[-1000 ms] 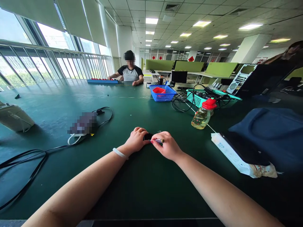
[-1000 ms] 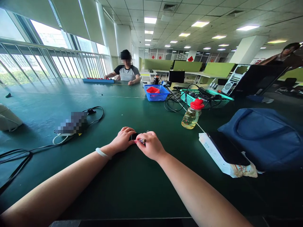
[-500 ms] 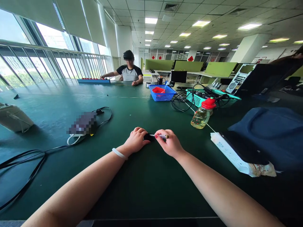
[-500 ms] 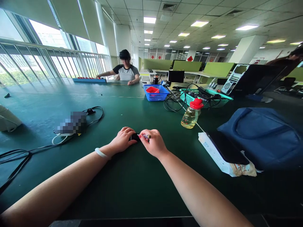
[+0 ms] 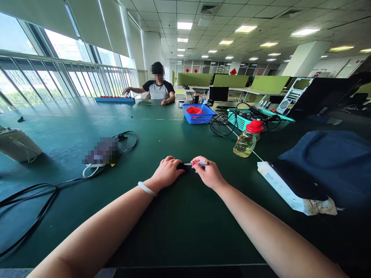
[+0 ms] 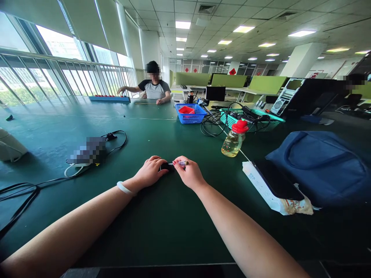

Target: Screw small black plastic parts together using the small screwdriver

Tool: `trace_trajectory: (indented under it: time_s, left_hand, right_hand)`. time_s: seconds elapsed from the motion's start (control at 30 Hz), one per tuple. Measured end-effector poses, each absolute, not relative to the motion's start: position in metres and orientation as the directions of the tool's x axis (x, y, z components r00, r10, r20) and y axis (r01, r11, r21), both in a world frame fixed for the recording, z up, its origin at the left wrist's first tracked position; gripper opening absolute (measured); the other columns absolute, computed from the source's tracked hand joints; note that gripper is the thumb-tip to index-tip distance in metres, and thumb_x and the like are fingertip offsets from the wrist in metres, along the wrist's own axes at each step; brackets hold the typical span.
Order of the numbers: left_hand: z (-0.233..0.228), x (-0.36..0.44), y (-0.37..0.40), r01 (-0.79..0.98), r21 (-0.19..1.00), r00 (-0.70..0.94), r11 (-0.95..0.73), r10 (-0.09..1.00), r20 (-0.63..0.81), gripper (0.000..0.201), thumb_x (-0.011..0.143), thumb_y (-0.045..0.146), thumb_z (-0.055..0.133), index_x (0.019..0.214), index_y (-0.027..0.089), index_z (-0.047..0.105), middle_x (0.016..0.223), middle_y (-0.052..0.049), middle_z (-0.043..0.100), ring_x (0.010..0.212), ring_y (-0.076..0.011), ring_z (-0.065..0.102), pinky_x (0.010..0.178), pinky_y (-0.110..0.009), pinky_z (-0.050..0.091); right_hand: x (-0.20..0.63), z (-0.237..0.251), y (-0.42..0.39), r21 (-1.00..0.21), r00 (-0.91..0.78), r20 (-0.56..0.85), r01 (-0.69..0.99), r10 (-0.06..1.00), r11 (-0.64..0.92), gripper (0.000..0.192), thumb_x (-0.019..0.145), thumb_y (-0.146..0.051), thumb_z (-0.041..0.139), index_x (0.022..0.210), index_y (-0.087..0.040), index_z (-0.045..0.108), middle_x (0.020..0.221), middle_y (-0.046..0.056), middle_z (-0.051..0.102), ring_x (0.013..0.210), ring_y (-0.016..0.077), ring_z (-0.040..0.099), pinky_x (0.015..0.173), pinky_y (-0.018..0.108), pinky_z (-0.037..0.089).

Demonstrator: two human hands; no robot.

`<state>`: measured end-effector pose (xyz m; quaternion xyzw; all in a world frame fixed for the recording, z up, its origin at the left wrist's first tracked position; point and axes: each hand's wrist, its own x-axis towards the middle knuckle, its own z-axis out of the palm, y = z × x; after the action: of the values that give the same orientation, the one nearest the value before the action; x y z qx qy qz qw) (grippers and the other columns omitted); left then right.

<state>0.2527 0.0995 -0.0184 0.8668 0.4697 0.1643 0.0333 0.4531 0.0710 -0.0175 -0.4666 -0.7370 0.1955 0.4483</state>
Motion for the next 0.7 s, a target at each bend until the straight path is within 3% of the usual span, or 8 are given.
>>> trace_trajectory:
  time_s: [0.17, 0.3, 0.47, 0.7]
  left_hand:
    - [-0.016, 0.254, 0.099, 0.789, 0.238, 0.494, -0.567, 0.815, 0.302, 0.037, 0.094, 0.038, 0.05, 0.127, 0.023, 0.058, 0.118, -0.008, 0.069, 0.119, -0.0267, 0.053, 0.102, -0.044, 0.043]
    - [-0.014, 0.254, 0.099, 0.8, 0.228, 0.471, -0.554, 0.817, 0.332, 0.039, 0.097, 0.038, 0.042, 0.132, 0.027, 0.055, 0.115, -0.007, 0.07, 0.116, -0.0253, 0.055, 0.099, -0.042, 0.043]
    - [-0.012, 0.251, 0.099, 0.891, 0.186, 0.332, -0.414, 0.874, 0.356, 0.039, 0.098, 0.039, 0.039, 0.129, 0.029, 0.059, 0.11, -0.007, 0.072, 0.111, -0.0273, 0.057, 0.092, -0.042, 0.044]
    - [-0.015, 0.249, 0.097, 0.949, 0.056, 0.271, -0.309, 0.896, 0.351, 0.032, 0.094, 0.036, 0.044, 0.112, 0.028, 0.069, 0.099, -0.009, 0.072, 0.103, -0.029, 0.057, 0.084, -0.043, 0.044]
  right_hand:
    - [0.456, -0.019, 0.076, -0.801, -0.096, 0.443, 0.404, 0.892, 0.441, 0.036, 0.09, -0.055, 0.051, 0.089, -0.021, 0.064, 0.075, 0.004, 0.071, 0.058, 0.0161, 0.063, 0.059, 0.028, 0.051]
    - [0.464, -0.015, 0.08, -0.86, 0.102, 0.478, 0.257, 0.872, 0.441, 0.042, 0.089, -0.059, 0.048, 0.086, -0.019, 0.062, 0.069, 0.003, 0.067, 0.056, 0.015, 0.061, 0.06, 0.029, 0.051]
    - [0.48, -0.019, 0.091, -0.884, 0.362, 0.439, 0.335, 0.822, 0.325, 0.046, 0.086, -0.063, 0.05, 0.079, -0.019, 0.061, 0.06, 0.001, 0.061, 0.05, 0.0141, 0.055, 0.052, 0.026, 0.044]
    - [0.486, -0.027, 0.098, -0.877, 0.388, 0.391, 0.431, 0.834, 0.211, 0.053, 0.084, -0.069, 0.047, 0.072, -0.02, 0.061, 0.055, 0.002, 0.061, 0.05, 0.0172, 0.058, 0.05, 0.028, 0.043]
